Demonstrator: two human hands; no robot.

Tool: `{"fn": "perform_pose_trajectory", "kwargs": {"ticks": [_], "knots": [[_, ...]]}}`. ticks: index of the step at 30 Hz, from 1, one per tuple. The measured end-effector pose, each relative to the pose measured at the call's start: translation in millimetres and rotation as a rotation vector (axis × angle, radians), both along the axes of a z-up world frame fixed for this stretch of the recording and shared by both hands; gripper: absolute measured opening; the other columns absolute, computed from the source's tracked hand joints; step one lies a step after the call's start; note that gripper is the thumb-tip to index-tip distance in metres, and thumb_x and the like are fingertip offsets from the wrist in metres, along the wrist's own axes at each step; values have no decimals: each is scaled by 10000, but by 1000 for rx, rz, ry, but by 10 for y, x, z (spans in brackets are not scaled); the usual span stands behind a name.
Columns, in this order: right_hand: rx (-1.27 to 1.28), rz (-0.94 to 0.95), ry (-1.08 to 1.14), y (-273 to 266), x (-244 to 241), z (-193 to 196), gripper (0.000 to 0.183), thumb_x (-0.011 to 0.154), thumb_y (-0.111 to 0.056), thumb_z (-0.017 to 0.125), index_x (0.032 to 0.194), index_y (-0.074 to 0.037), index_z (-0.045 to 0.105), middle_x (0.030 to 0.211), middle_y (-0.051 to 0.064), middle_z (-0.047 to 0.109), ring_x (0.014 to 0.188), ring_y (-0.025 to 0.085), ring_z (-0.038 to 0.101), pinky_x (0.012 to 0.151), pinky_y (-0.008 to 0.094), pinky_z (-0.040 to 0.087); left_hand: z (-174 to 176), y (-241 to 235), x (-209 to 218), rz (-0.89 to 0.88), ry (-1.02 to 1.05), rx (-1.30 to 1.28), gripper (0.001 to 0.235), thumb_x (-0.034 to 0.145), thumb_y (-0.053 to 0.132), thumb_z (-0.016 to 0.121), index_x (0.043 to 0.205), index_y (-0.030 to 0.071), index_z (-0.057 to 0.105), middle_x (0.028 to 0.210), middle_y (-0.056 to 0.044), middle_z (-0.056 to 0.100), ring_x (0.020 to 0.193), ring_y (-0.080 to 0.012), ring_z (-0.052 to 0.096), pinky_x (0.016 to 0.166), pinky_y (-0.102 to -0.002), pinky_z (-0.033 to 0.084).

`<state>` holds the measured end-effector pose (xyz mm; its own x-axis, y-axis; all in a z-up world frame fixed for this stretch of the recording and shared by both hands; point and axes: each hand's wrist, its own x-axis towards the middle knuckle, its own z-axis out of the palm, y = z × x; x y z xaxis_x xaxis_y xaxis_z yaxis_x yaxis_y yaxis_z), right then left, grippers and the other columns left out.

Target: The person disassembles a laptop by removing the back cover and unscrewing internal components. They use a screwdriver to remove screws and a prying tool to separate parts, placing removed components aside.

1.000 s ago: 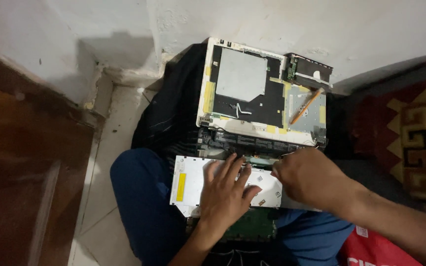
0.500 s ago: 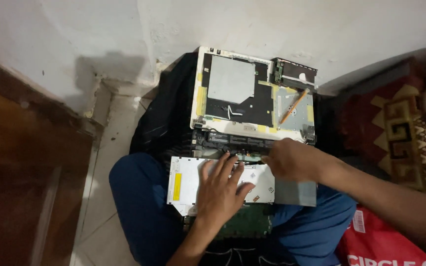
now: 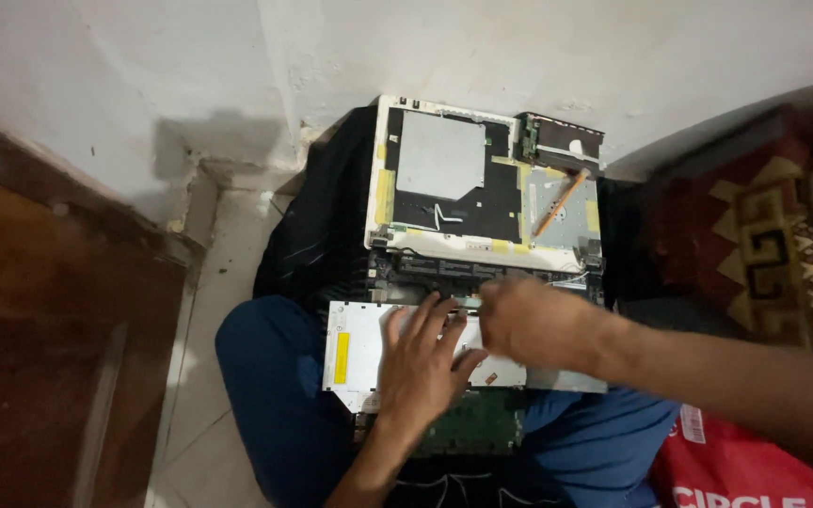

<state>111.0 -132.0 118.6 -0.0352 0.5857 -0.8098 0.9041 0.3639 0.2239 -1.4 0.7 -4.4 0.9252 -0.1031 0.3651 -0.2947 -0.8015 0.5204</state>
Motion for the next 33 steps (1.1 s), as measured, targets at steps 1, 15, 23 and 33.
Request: {"fn": "perform_pose_trajectory", "kwargs": {"ticks": [1,15,23,33], "knots": [[167,-335,21,-110,62,-93,108,940,-167,655,888,-194,746,772,21,714,723,286,638,555,406,479,3,-5,3,0,46,9,486,949,469,679,1256,93,663,1367,-121,638,1355,-322,520,1084,-572,312],[-13,-1078,43,348,-53,478,192,990,-59,545,904,-52,716,809,71,723,758,206,766,595,263,667,-54,-20,21,-2,125,33,505,972,520,619,1250,104,685,1378,-112,635,1376,-328,499,1108,-570,285],[293,-679,-26,-163,-163,-345,130,944,-153,603,961,-187,726,907,69,725,713,254,738,469,429,582,-62,-25,17,10,105,47,549,959,565,621,1267,113,666,1404,-111,624,1384,-305,499,1125,-586,270],[212,-1698,220,187,283,506,251,942,-110,541,1052,-126,766,1102,71,734,966,236,706,743,373,558,12,-14,23,15,111,60,528,966,554,616,1259,119,681,1395,-104,625,1374,-298,501,1098,-578,292]]}}
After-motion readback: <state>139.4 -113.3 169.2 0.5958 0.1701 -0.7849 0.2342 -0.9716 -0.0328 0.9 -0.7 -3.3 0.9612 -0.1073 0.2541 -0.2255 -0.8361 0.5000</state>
